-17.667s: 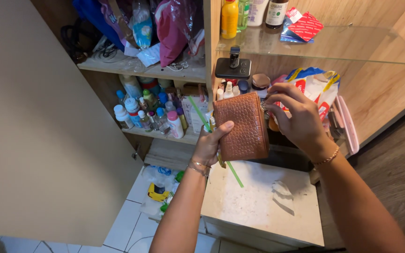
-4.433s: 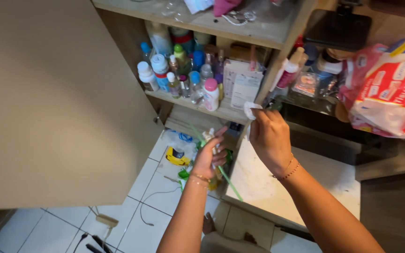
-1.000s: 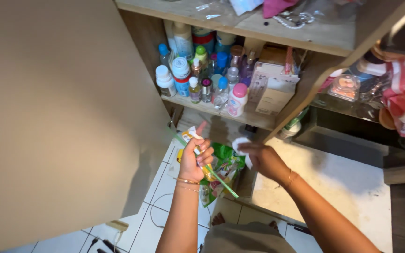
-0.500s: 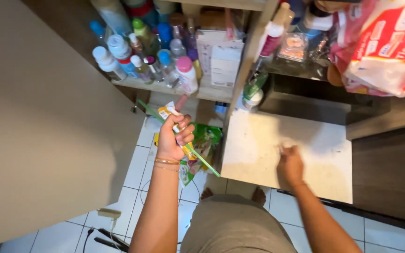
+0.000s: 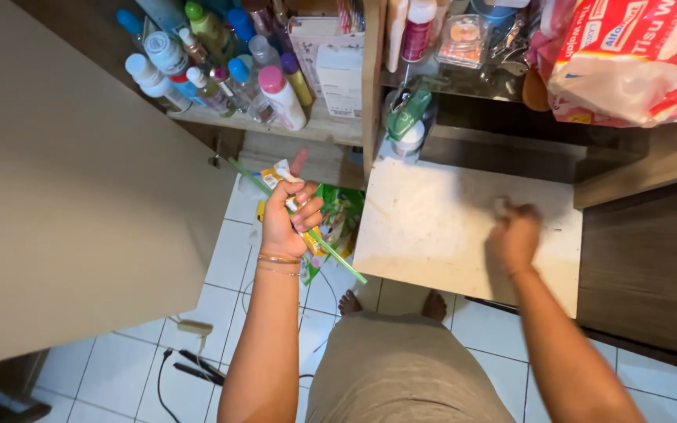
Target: The person wipes a white shelf surface and the interior of a wooden cabinet using a tissue. They handle a small brown wallet, a green straw, and a plastic bag, moving items aside to access the surfaces. The person also picks up a cable from the floor and places it into the cabinet.
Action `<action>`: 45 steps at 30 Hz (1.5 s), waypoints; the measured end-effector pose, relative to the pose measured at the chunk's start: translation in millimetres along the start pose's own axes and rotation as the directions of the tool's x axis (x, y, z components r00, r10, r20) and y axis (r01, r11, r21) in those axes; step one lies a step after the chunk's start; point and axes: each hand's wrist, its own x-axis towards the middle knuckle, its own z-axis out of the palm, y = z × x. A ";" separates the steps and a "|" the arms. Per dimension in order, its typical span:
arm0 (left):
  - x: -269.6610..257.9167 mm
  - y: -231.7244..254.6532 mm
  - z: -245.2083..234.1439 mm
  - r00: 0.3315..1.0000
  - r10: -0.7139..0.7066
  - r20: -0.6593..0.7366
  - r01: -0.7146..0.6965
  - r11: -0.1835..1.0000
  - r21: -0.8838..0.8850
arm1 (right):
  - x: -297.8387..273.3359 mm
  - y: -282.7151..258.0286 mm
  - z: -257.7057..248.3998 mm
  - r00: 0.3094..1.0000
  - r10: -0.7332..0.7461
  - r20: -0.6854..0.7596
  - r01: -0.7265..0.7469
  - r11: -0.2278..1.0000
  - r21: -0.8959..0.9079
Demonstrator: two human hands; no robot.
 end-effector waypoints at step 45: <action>-108.2 -120.8 19.0 0.617 0.696 -0.367 -0.509 0.709 0.488 | -54.9 -336.5 -50.4 0.568 -0.471 0.675 -0.391 0.567 0.725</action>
